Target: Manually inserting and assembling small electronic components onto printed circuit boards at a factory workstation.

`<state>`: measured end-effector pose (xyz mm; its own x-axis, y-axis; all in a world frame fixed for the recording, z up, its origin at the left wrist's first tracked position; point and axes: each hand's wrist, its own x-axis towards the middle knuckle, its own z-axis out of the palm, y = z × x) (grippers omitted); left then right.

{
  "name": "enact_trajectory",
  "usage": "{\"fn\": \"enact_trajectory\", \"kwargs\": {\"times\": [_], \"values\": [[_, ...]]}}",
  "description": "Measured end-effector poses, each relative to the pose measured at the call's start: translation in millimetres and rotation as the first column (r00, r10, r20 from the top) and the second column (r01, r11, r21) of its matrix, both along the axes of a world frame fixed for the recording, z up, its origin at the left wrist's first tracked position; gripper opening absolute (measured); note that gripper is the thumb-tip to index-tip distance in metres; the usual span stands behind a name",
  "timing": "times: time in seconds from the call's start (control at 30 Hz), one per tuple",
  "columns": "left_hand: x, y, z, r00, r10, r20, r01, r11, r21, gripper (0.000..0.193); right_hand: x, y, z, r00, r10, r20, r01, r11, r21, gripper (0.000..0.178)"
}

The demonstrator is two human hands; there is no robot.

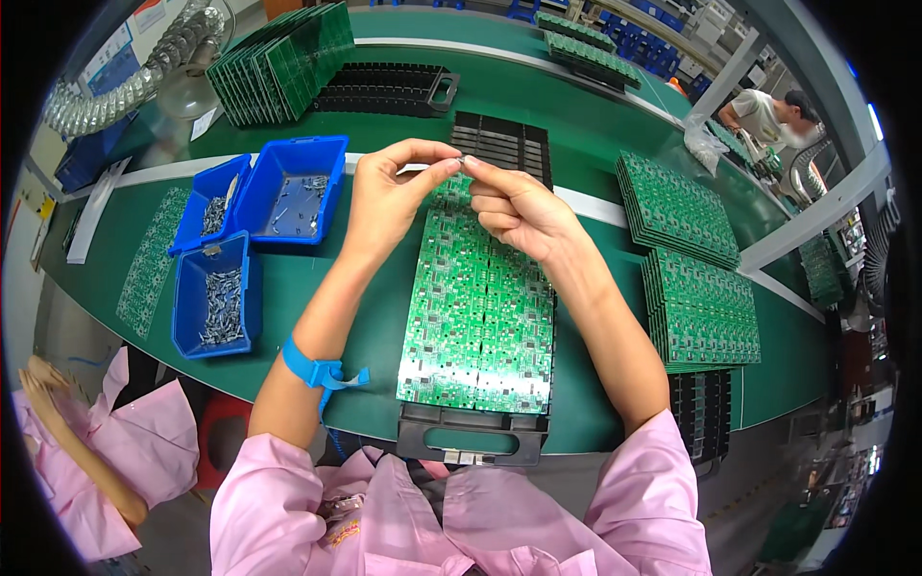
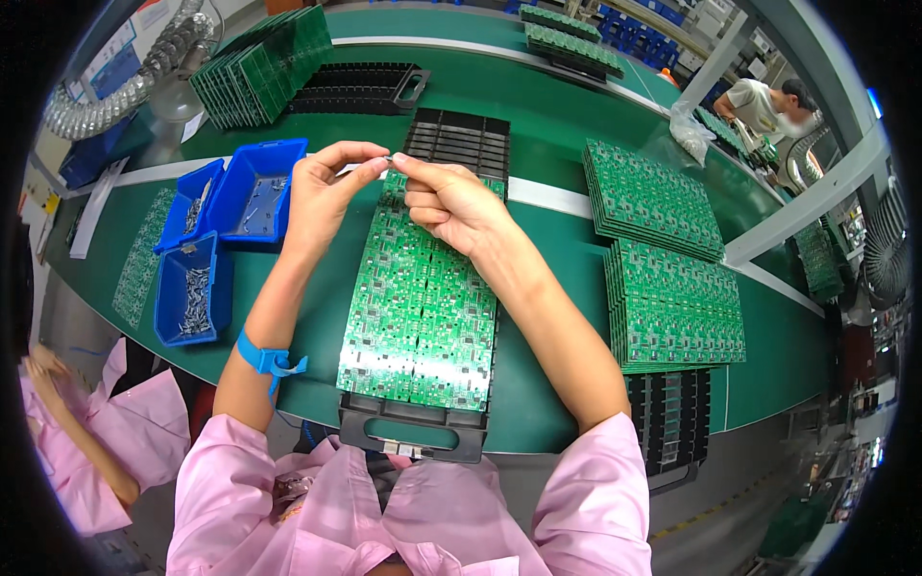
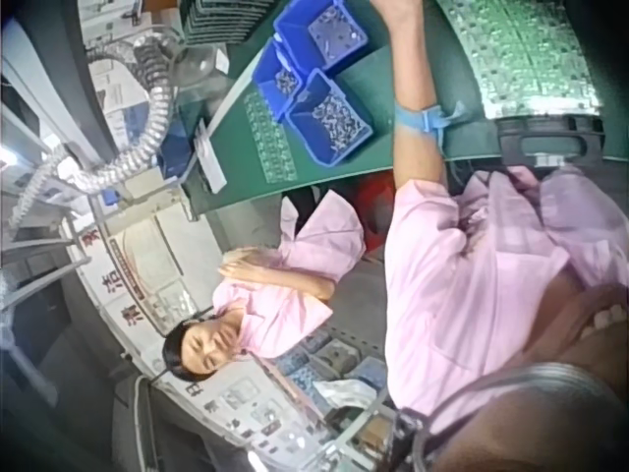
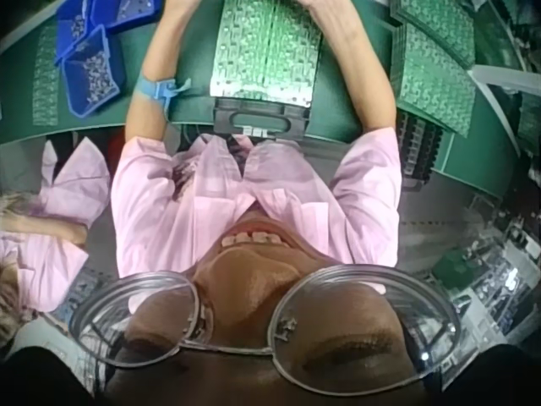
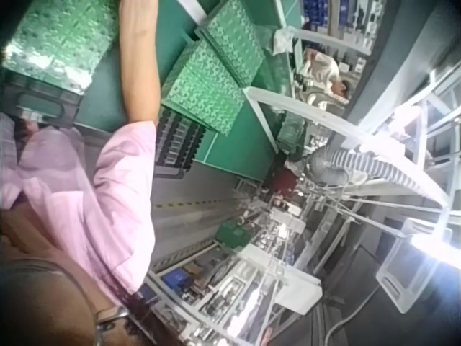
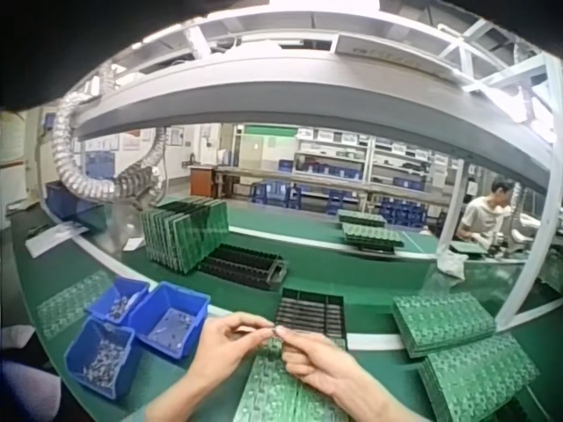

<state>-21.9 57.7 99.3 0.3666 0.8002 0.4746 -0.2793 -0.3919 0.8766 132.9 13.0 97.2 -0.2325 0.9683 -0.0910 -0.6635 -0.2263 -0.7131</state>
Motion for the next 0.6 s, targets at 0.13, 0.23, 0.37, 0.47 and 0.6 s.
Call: {"fn": "enact_trajectory", "kwargs": {"times": [0.13, 0.23, 0.37, 0.47, 0.6], "values": [[-3.3, 12.4, -6.1, 0.991, 0.088, -0.101, -0.088, 0.996, 0.007, 0.013, 3.9, 1.6, -1.3, 0.968, -0.069, 0.242, 0.07, 0.998, 0.006, 0.019], [-7.9, 29.0, -28.0, 0.964, 0.122, -0.236, -0.118, 0.992, 0.032, 0.012, 2.5, 3.8, -1.0, 0.553, -0.232, 0.801, 0.02, 0.964, 0.265, 0.022], [-4.8, 42.5, -46.1, 0.919, 0.146, -0.365, -0.13, 0.989, 0.068, 0.011, 2.0, 3.8, -9.2, -0.228, -0.502, 0.834, -0.233, 0.86, 0.454, 0.027], [1.2, 45.5, -50.6, 0.916, 0.157, -0.368, -0.129, 0.987, 0.1, 0.01, -0.2, 3.2, -19.4, -0.481, -0.641, 0.598, -0.391, 0.767, 0.509, 0.027], [-0.3, 48.5, -52.8, 0.923, 0.087, -0.374, -0.077, 0.996, 0.042, 0.009, -0.5, 3.6, -24.2, -0.48, -0.624, 0.617, -0.387, 0.781, 0.49, 0.027]]}}
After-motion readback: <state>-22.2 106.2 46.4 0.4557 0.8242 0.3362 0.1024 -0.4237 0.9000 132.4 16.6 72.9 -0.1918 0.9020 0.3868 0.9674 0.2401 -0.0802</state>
